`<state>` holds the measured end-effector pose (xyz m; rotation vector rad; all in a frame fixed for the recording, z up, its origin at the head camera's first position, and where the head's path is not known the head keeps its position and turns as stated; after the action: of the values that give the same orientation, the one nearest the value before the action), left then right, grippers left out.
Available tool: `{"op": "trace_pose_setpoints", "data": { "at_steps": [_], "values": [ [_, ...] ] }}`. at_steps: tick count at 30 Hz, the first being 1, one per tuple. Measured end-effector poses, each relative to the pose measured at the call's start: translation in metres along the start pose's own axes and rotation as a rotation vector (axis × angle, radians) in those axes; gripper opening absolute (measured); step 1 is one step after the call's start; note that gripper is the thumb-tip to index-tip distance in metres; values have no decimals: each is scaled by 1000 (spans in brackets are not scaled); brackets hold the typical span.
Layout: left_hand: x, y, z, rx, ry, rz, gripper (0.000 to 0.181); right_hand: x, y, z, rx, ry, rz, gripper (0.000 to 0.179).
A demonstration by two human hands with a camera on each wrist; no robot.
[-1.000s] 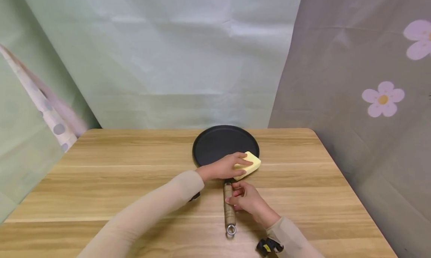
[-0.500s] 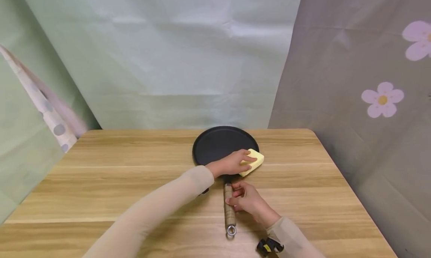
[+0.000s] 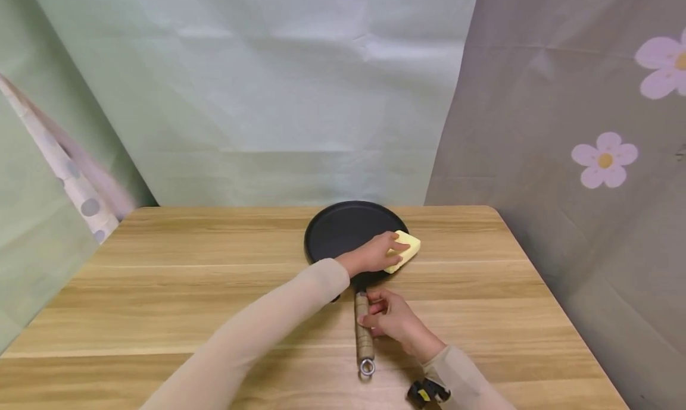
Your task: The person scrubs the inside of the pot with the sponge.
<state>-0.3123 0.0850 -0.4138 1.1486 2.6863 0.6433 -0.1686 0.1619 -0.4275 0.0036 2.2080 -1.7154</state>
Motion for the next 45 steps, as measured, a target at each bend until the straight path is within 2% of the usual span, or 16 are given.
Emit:
{"op": "trace_pose_setpoints", "data": {
  "at_steps": [23, 28, 37, 45],
  "values": [
    [20, -6, -3, -23, 41, -91, 42, -1, -2, -1, 22, -27, 0, 53],
    [23, -8, -5, 11, 43, -113, 42, -1, -1, 0, 14, -9, 4, 54],
    [30, -14, -9, 95, 74, -109, 41, -1, -1, 1, 3, -5, -1, 53],
    [41, -24, -6, 100, 104, -123, 41, 0, 1, 0, -5, -11, -2, 51]
  ]
}}
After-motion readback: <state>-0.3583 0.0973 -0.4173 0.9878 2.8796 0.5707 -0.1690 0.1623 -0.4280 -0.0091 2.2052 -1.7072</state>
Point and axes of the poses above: each hand's wrist, its own x-axis towards the middle knuckle, its own z-axis out of the palm, y = z × x, the point moved 1 cm from there along x, towards the middle knuckle
